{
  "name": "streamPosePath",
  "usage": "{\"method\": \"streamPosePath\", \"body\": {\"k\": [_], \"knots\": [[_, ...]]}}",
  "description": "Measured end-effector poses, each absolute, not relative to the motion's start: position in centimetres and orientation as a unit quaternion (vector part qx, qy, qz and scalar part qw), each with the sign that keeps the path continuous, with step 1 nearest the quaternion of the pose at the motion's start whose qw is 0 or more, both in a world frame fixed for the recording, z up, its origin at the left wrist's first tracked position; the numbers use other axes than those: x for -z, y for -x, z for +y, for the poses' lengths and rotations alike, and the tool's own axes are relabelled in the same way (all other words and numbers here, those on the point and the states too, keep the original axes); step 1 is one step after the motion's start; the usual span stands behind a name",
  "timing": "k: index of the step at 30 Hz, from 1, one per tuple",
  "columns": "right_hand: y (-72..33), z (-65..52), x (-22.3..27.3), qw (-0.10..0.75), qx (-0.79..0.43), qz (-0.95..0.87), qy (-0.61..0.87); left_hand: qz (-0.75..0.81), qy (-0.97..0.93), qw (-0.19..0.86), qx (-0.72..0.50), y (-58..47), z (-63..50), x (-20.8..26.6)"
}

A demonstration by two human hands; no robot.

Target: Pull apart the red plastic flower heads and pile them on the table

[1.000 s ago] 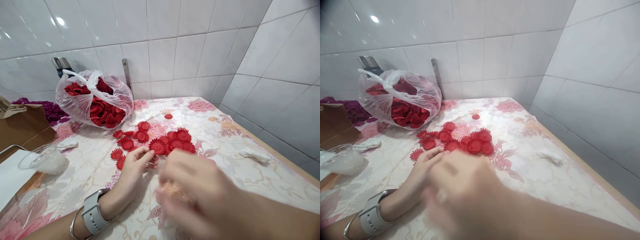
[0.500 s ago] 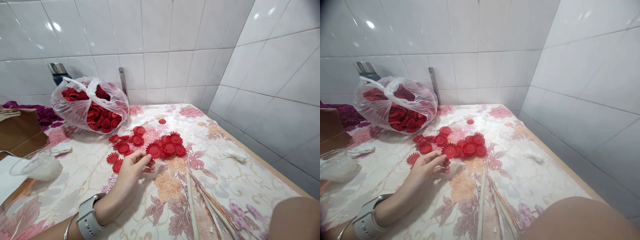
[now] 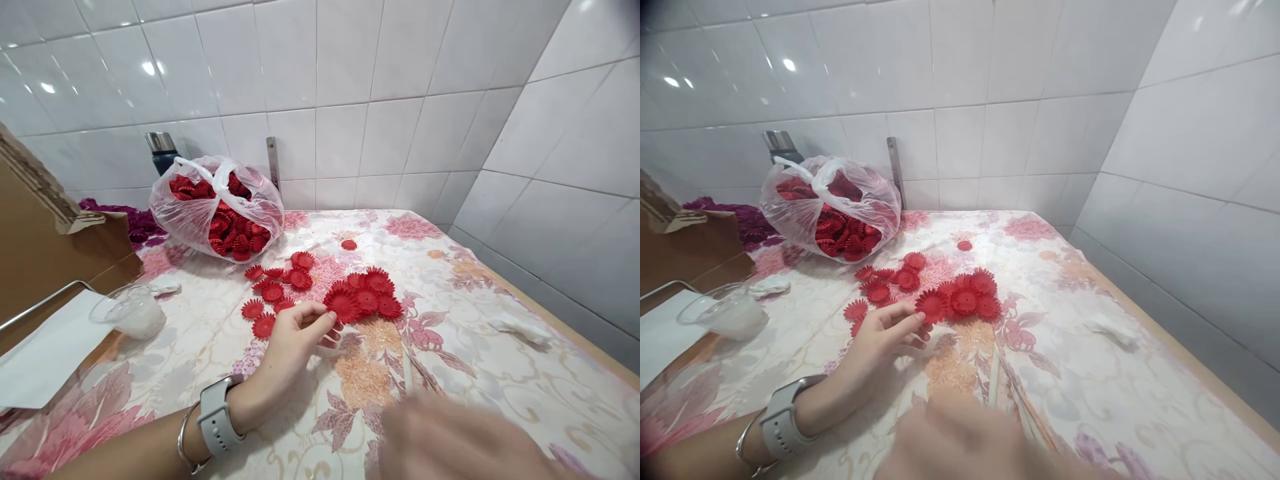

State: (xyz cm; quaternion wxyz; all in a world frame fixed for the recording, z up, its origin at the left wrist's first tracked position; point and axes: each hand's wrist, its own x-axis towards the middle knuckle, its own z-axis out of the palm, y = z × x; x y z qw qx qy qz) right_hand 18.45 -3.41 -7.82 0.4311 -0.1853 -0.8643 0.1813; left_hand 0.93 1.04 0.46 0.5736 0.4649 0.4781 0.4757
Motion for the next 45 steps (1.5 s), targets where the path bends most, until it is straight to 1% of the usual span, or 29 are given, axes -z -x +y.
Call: {"method": "streamPosePath", "body": {"k": [3, 5, 7, 11, 14, 18, 22, 24, 31, 35, 45], "knots": [[-17.6, 0.6, 2.1, 0.443, -0.069, -0.870, 0.206, 0.454, -0.498, 0.560, -0.481, -1.0, 0.9, -0.5], [-17.3, 2.1, -0.1, 0.452, -0.008, -0.862, 0.229, 0.445, -0.503, 0.572, -0.470, -1.0, 0.8, -0.5], [-17.3, 2.8, -0.7, 0.452, -0.065, -0.854, 0.250, 0.446, -0.502, 0.582, -0.458, -1.0, 0.7, -0.5], [-17.8, 2.5, 0.4, 0.450, -0.239, -0.795, 0.329, 0.438, -0.517, 0.582, -0.450, -1.0, 0.8, -0.3], [-18.2, 2.3, 0.9, 0.444, -0.345, -0.752, 0.344, 0.436, -0.518, 0.587, -0.444, -1.0, 1.0, -0.2], [-18.2, 2.4, 0.7, 0.453, -0.427, -0.696, 0.358, 0.447, -0.532, 0.574, -0.433, -1.0, 1.1, -0.3], [-18.2, 2.3, 0.8, 0.443, -0.510, -0.650, 0.349, 0.446, -0.520, 0.585, -0.434, -1.0, 1.1, -0.3], [-18.3, 2.3, 0.9, 0.445, -0.525, -0.641, 0.340, 0.446, -0.512, 0.591, -0.437, -1.0, 1.1, -0.3], [-18.3, 2.3, 0.8, 0.461, -0.516, -0.647, 0.321, 0.438, -0.491, 0.600, -0.454, -1.1, 1.2, -0.2], [-18.4, 2.4, 0.8, 0.455, -0.512, -0.652, 0.326, 0.435, -0.494, 0.601, -0.453, -1.2, 1.2, -0.2], [-18.6, 2.4, 0.9, 0.460, -0.542, -0.626, 0.319, 0.432, -0.450, 0.632, -0.461, -1.1, 1.3, -0.3]]}}
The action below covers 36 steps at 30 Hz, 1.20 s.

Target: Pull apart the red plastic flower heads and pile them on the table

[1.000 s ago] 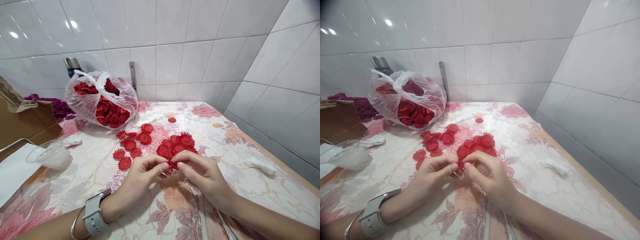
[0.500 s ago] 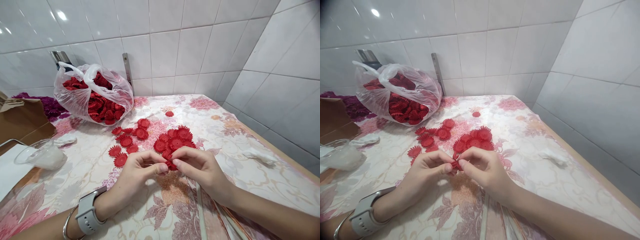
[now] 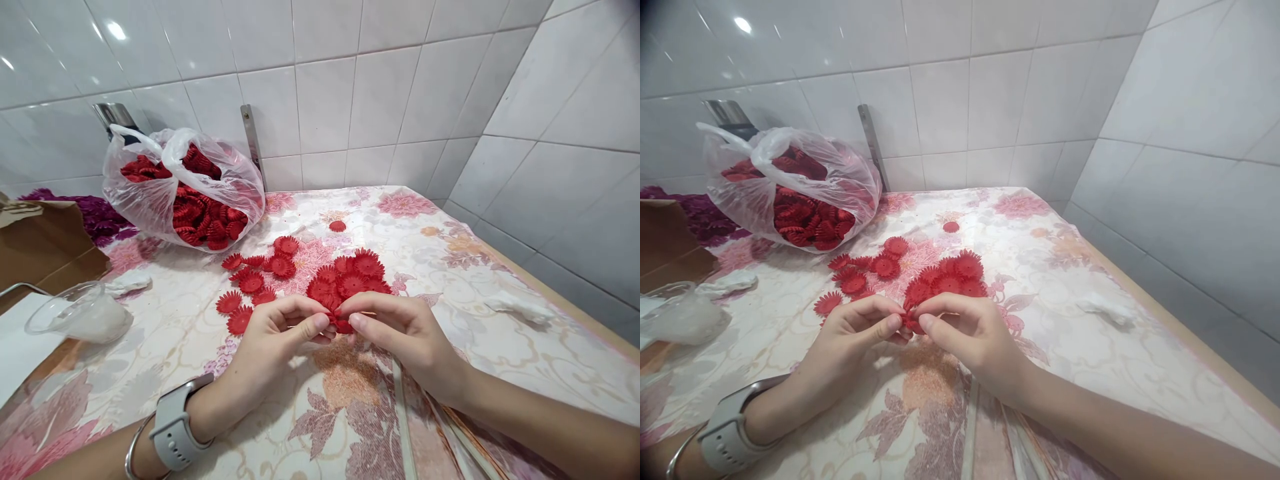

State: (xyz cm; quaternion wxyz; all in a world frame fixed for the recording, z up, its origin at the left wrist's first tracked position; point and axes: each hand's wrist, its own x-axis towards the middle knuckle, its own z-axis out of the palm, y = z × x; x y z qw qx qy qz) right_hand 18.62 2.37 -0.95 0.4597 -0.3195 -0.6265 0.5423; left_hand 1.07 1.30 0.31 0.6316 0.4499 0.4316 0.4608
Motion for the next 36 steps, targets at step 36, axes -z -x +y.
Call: {"method": "streamPosePath", "body": {"k": [36], "knots": [[-18.26, 2.37, 1.36, 0.473, -0.401, -0.720, 0.311, 0.414, -0.444, 0.642, -0.469, -1.52, 0.99, -0.23]]}}
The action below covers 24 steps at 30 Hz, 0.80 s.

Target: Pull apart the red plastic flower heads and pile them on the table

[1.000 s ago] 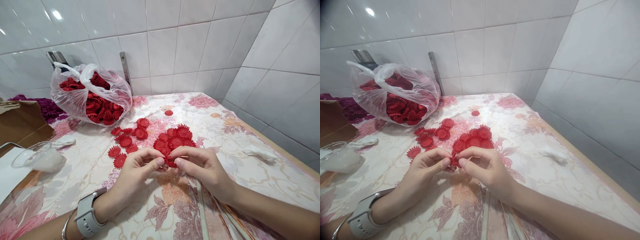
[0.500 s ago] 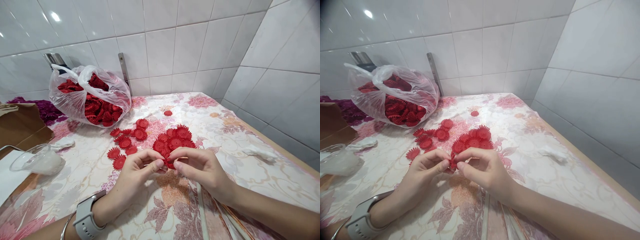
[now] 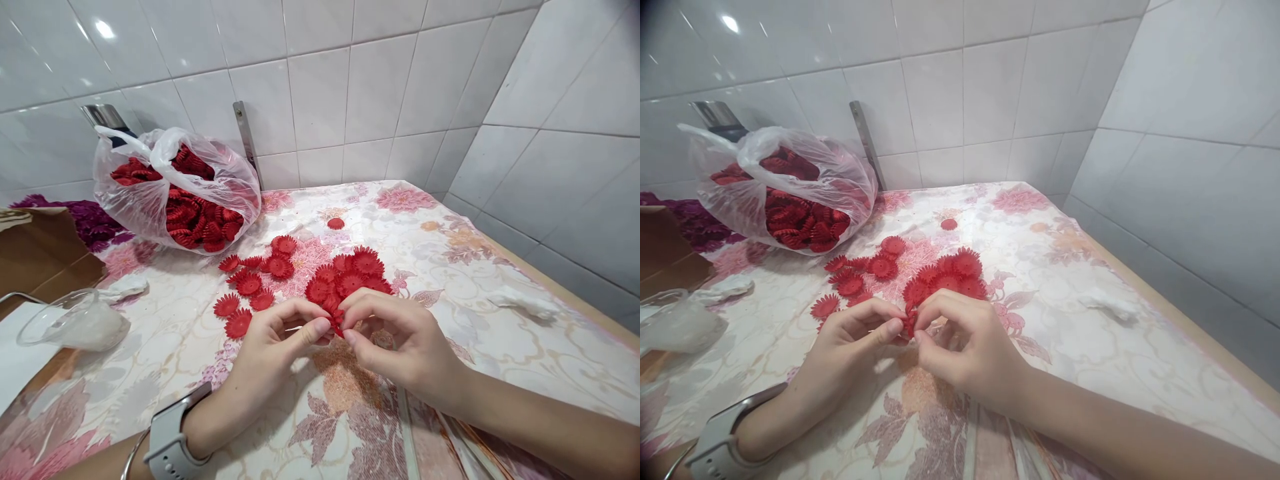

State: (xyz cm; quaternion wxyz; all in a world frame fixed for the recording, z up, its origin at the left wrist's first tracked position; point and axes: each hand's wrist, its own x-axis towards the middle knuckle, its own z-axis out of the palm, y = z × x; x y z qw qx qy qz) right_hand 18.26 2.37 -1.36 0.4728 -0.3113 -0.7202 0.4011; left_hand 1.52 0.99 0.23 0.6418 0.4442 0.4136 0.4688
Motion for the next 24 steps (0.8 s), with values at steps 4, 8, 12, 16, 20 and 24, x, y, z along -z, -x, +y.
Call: {"method": "streamPosePath", "body": {"k": [4, 8, 12, 16, 20, 24], "knots": [[-18.12, 2.45, 1.14, 0.460, -0.360, -0.747, 0.317, 0.442, -0.476, 0.607, -0.458, -1.47, 1.08, -0.19], [-18.02, 2.28, 1.16, 0.446, -0.361, -0.752, 0.324, 0.454, -0.498, 0.597, -0.435, -1.32, 1.10, -0.13], [-17.98, 2.13, 1.29, 0.452, -0.352, -0.752, 0.326, 0.469, -0.511, 0.584, -0.422, -1.44, 0.95, -0.23], [-18.02, 2.25, 1.30, 0.446, -0.352, -0.752, 0.334, 0.484, -0.511, 0.568, -0.426, -1.74, 0.92, -0.38], [-18.05, 2.36, 1.04, 0.428, -0.393, -0.735, 0.349, 0.484, -0.498, 0.577, -0.430, -1.73, 1.00, -0.38], [-18.02, 2.22, 0.81, 0.405, -0.456, -0.708, 0.356, 0.487, -0.493, 0.573, -0.437, -1.62, 1.00, -0.23]]}}
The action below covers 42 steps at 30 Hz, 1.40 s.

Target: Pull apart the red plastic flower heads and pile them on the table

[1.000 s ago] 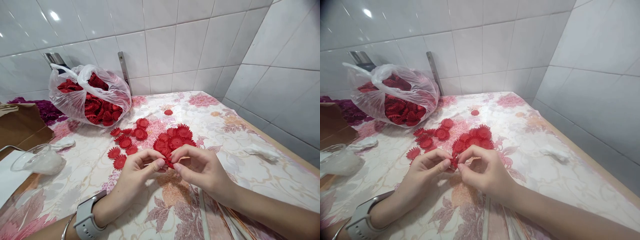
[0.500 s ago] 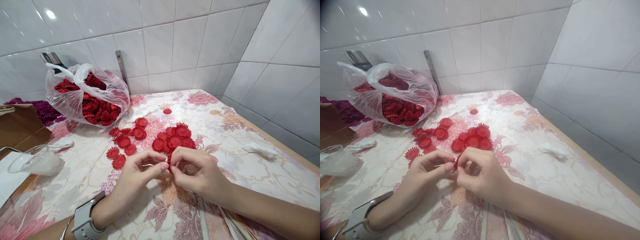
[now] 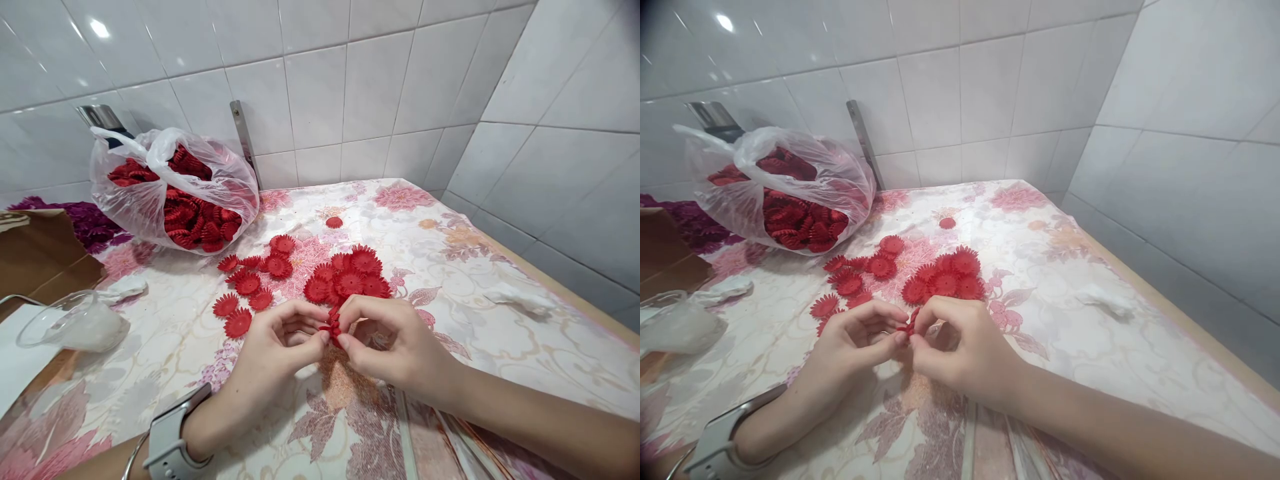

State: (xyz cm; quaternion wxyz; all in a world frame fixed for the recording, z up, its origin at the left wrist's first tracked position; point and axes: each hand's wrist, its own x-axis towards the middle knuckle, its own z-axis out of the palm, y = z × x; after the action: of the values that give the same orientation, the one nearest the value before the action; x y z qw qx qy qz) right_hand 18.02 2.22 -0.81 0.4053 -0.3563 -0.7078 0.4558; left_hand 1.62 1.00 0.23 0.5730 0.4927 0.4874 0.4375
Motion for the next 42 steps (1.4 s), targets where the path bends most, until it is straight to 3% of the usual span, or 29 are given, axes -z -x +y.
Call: {"method": "streamPosePath", "body": {"k": [6, 15, 24, 29, 32, 38, 42], "knots": [[-18.1, 2.5, 0.9, 0.391, -0.556, -0.642, 0.355, 0.493, -0.480, 0.576, -0.441, -1.6, 1.2, -0.3], [-19.8, 5.0, -0.7, 0.396, -0.596, -0.586, 0.382, 0.535, -0.461, 0.545, -0.452, -0.8, 1.8, -1.7], [-22.8, 7.8, -2.2, 0.546, -0.512, -0.550, 0.371, 0.542, -0.436, 0.519, -0.497, -0.4, 2.6, -2.2], [-21.8, 7.1, -1.6, 0.491, -0.549, -0.565, 0.373, 0.536, -0.400, 0.550, -0.500, -0.8, 2.5, -1.7], [-21.4, 6.7, -1.3, 0.486, -0.483, -0.610, 0.397, 0.530, -0.388, 0.568, -0.496, -1.0, 2.2, -1.5], [-20.3, 4.7, -1.4, 0.481, -0.217, -0.748, 0.402, 0.516, -0.385, 0.588, -0.489, -1.2, 1.9, -1.3], [-19.3, 3.2, -1.3, 0.436, -0.267, -0.788, 0.343, 0.500, -0.425, 0.583, -0.479, -1.1, 1.6, -1.0]]}}
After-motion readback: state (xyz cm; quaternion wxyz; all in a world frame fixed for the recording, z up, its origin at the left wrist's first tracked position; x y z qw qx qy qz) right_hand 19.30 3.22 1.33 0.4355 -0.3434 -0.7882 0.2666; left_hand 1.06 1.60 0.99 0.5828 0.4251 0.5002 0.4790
